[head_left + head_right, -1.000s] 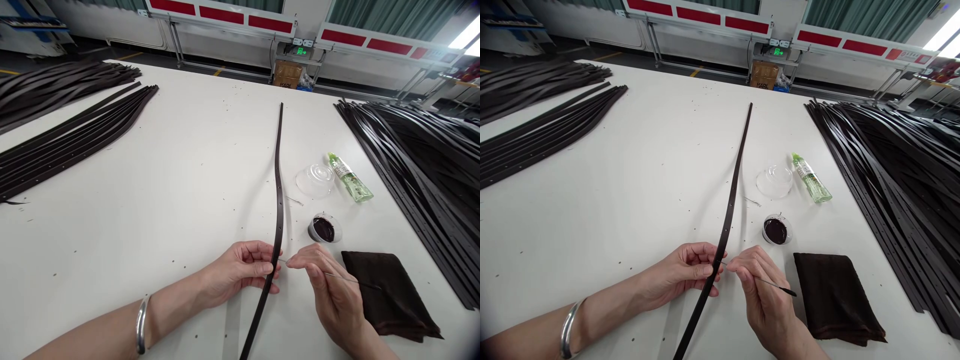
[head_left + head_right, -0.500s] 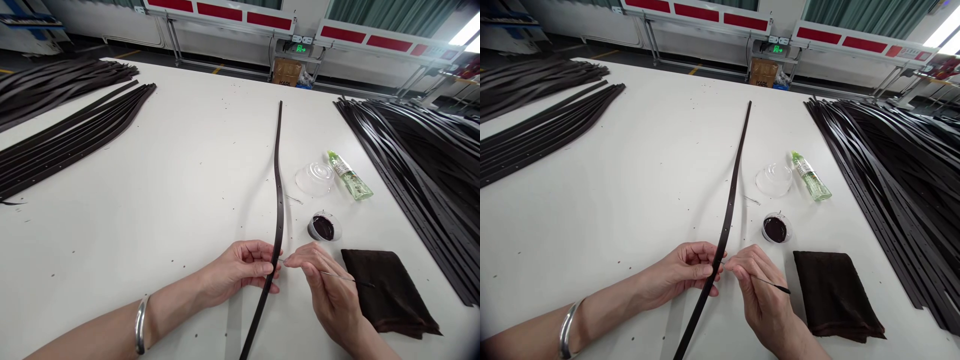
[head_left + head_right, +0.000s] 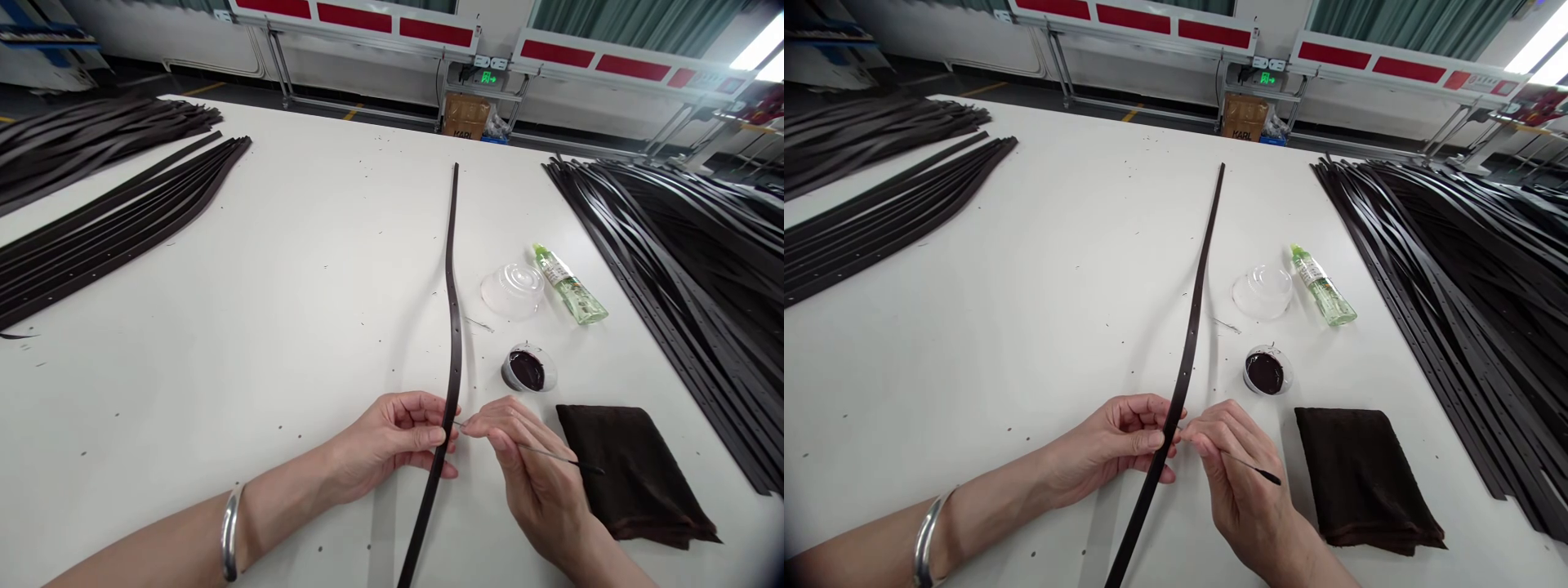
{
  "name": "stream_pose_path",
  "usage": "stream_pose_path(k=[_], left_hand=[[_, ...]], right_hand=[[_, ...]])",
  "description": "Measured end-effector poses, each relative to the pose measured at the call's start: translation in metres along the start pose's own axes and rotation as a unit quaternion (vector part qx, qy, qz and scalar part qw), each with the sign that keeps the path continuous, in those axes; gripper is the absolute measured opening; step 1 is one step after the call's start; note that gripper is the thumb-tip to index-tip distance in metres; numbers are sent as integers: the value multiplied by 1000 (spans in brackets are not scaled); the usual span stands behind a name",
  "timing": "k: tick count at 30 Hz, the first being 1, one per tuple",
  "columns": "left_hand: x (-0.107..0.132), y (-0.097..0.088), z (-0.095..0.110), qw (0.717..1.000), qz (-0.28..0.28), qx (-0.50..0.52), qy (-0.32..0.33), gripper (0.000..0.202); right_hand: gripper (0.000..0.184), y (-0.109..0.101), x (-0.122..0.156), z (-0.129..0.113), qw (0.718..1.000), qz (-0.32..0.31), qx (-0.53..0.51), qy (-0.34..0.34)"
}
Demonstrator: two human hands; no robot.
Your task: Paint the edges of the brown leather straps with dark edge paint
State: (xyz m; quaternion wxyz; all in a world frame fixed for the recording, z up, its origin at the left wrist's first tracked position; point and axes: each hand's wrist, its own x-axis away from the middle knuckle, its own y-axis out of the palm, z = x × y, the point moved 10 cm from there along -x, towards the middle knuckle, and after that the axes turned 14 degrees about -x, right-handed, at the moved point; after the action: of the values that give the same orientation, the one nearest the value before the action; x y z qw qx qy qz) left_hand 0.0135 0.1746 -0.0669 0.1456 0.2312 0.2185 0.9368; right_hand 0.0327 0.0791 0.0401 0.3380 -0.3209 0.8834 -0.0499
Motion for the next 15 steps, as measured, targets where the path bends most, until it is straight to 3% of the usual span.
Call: stream_pose_path(k=[11,15], left_hand=[[0,-1,0,1000,4,-2,4,14],[0,0,0,1000,-1,-1,9,16]], right_hand=[[29,1,-1,1,1000,1,2,6],[28,0,5,7,999,3,-19,40]])
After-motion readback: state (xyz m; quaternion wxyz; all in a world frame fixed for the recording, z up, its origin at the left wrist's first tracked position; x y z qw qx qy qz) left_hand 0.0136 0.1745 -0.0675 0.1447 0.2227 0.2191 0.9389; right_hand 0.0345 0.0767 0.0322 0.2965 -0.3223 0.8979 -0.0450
